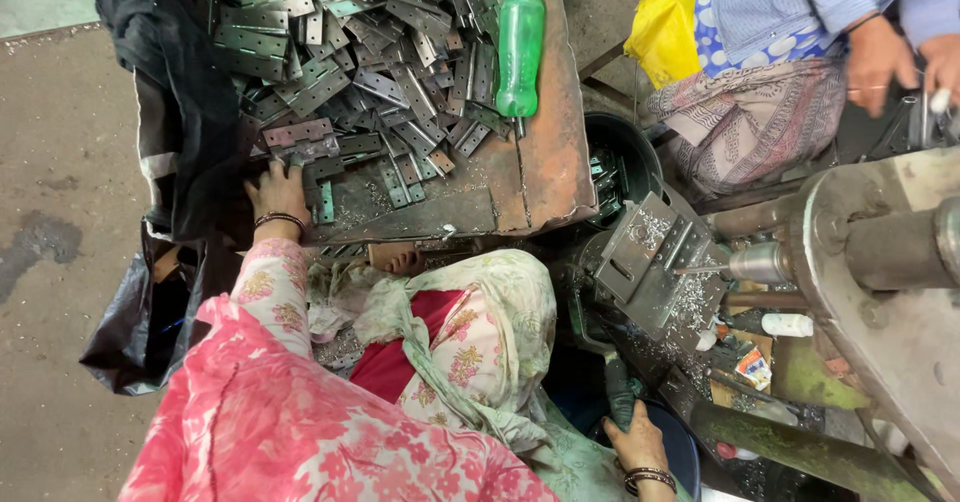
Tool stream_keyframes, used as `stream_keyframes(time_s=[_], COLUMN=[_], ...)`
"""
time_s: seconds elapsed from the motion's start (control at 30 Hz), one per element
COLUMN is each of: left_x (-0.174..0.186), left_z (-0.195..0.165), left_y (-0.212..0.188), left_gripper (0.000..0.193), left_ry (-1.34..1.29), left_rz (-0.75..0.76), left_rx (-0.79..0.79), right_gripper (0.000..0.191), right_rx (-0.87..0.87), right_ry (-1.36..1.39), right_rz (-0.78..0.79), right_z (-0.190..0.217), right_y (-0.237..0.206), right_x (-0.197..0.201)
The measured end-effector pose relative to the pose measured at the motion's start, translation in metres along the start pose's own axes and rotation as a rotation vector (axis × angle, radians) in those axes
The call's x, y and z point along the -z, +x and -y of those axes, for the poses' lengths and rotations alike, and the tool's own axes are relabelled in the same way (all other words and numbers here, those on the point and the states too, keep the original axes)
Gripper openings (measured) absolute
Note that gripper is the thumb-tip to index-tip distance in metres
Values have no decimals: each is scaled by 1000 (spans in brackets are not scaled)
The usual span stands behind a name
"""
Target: The person repeatedly picks metal brackets from a pile, places them into a press machine, and operates the lever to punch holes. Finished pieces are dropped into a bucket below. The cycle repeats continuously throughout the clip.
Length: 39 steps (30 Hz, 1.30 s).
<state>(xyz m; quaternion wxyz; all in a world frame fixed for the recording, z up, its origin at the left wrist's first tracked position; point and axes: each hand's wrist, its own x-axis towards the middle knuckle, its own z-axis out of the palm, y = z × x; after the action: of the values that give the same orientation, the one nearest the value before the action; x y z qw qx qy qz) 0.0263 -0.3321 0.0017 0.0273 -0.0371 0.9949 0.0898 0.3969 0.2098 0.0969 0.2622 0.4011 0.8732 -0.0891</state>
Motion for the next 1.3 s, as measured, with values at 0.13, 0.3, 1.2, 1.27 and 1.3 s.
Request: stream_keyframes(time_s=[0.13,0.3,1.2,1.27,1.3], left_x=[0,-22,-64,-61,-57], left_z=[0,-28,-443,-445,-448], left_y=[-2,-5,-216,-208,-207], left_gripper=[76,57,37,40,42], left_ry=[-384,-448,-251,-126,-68], left_rz=[64,-31,20,-118,-183], left_rx=[62,6,-1333,-1329,-1324], right_gripper=[66,70,64,61,60], right_rx=[-31,-28,63,62,58], right_ry=[44,101,173,179,178], right_rz=[50,56,-54,-53,-52], right_z=[-1,-4,12,13,13], right_y=[3,5,-16,-17,-17], right_x=[0,-4,-16,-16,-16])
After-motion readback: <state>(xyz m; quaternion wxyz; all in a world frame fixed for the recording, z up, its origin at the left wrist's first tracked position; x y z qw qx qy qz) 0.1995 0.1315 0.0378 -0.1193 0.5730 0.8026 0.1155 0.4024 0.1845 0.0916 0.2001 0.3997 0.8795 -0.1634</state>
